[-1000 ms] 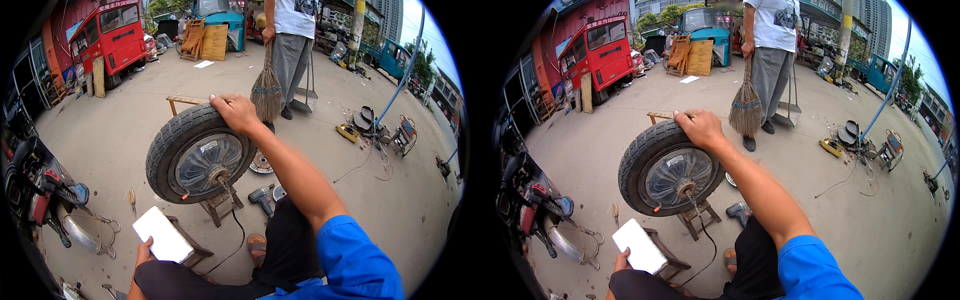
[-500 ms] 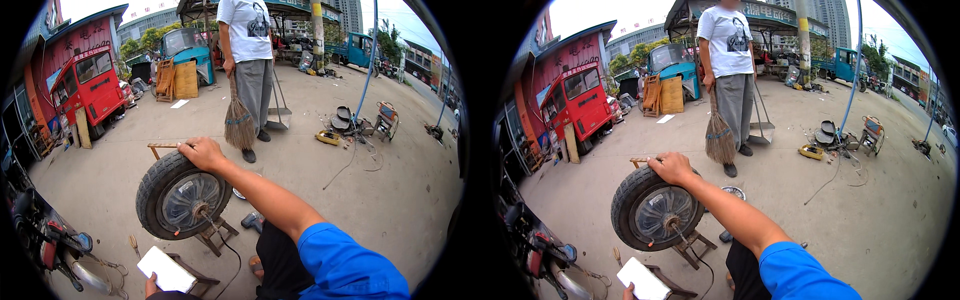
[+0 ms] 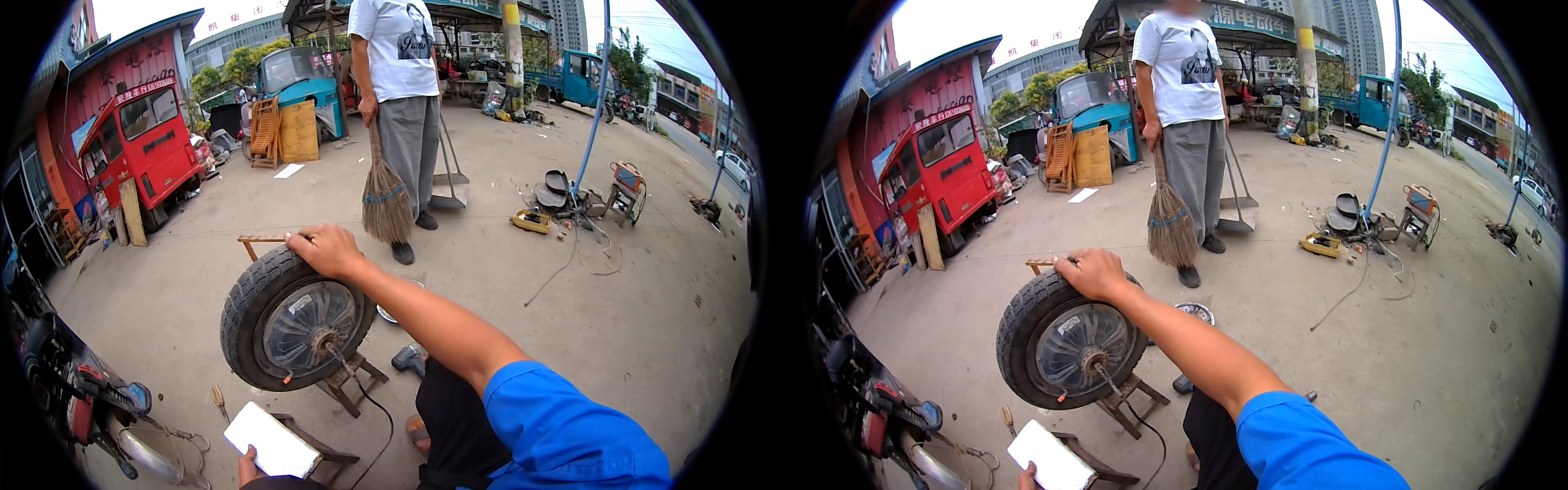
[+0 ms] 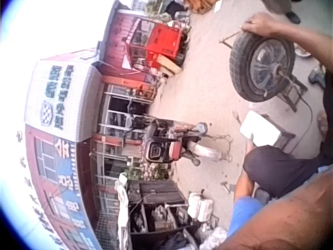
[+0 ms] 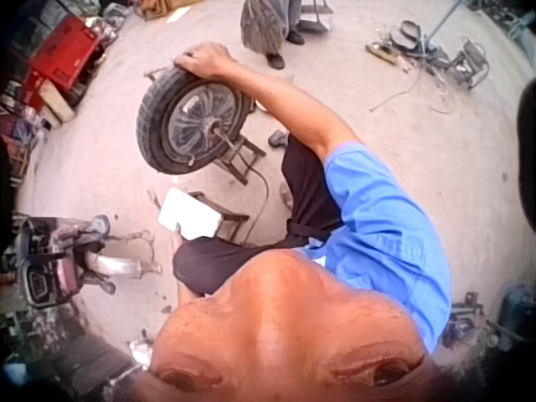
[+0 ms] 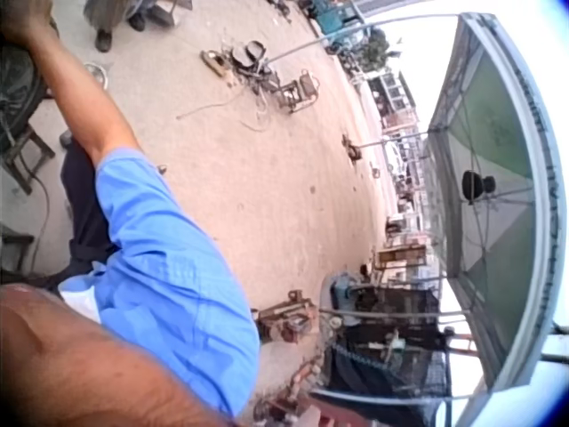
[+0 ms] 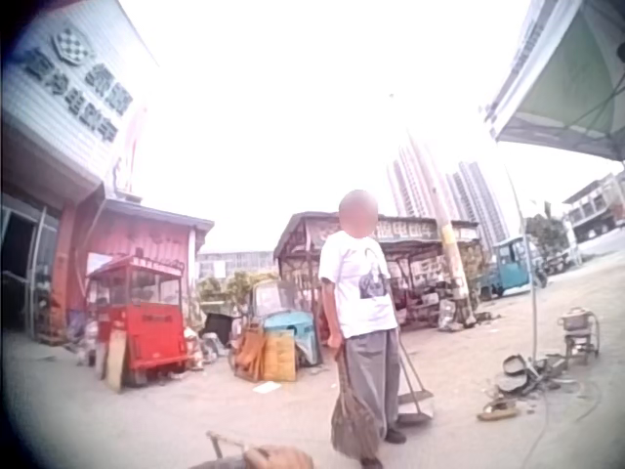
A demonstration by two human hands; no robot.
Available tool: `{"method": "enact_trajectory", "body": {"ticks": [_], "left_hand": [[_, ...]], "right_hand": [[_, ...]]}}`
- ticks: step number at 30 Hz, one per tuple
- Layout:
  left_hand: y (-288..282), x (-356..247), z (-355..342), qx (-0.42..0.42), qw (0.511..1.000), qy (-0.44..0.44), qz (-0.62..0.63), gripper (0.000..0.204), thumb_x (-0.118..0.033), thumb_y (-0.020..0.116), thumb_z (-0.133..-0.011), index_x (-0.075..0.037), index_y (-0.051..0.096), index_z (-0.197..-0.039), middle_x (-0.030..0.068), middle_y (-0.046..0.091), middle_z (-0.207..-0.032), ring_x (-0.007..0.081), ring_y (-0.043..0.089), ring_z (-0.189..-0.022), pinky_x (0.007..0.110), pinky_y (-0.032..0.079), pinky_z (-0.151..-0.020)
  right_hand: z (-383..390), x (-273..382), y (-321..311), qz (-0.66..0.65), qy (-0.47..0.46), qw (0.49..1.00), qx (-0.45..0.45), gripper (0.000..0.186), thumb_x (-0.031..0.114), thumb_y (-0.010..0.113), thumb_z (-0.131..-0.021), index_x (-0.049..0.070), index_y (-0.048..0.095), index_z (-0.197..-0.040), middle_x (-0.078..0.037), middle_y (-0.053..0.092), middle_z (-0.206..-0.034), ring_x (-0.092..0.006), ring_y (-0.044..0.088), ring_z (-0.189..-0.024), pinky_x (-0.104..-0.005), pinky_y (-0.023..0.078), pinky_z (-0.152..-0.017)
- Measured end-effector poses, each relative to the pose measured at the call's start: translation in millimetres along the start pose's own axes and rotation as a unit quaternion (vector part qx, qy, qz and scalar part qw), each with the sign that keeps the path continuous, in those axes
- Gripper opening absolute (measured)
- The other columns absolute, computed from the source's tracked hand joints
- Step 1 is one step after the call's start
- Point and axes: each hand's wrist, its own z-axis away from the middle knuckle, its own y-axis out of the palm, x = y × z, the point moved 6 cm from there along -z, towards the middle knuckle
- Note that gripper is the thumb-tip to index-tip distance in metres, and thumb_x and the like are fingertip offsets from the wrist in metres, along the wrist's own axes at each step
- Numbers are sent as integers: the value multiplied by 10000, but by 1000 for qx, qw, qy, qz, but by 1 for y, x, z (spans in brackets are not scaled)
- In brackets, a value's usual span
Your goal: The person sits on the ground and works on a motorcycle wheel, removing the tire from the rim and inspecting the internal components. They manipulate the wheel assembly, turning it over and handling the tire and rim separately.
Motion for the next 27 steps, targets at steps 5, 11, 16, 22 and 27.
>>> {"method": "enact_trajectory", "body": {"ticks": [5,11,16,22,27], "left_hand": [[3,0,-4,0,1000,0,4,518,-333,479,-1025,-6,414,-1421,205,545,-1375,398,525,-1264,577,395,-1062],[-3,0,0,6,1000,-2,13,524,-343,478,-1025,-5,414,-1421,205,545,-1376,397,526,-1263,574,395,-1063],[-7,-3,3,2,1000,2,17,530,-351,477,-1026,-5,414,-1421,205,544,-1376,396,526,-1263,572,396,-1063],[-11,-8,4,-2,1000,6,27,536,-361,475,-1026,-4,414,-1421,204,544,-1376,395,526,-1263,569,397,-1064],[-20,-10,8,-1,999,10,41,541,-369,474,-1027,-3,414,-1421,204,544,-1377,394,527,-1262,567,397,-1064]], "right_hand": [[-2,2,-4,4,-13,1000,-14,539,552,505,-916,80,765,-935,-224,706,-904,-425,665,-899,-490,515,-817],[-1,0,-1,10,-13,1000,-1,535,541,501,-923,73,758,-909,-221,704,-906,-427,658,-912,-500,507,-823],[0,-1,0,8,-8,1000,-4,535,551,508,-912,83,765,-949,-222,707,-925,-422,663,-925,-491,510,-838],[1,-1,0,11,5,1000,-5,531,557,516,-905,95,769,-977,-221,710,-940,-415,666,-940,-478,515,-852],[3,-1,1,13,4,1000,-4,537,563,509,-909,98,769,-973,-215,709,-944,-414,664,-938,-477,514,-845]]}}
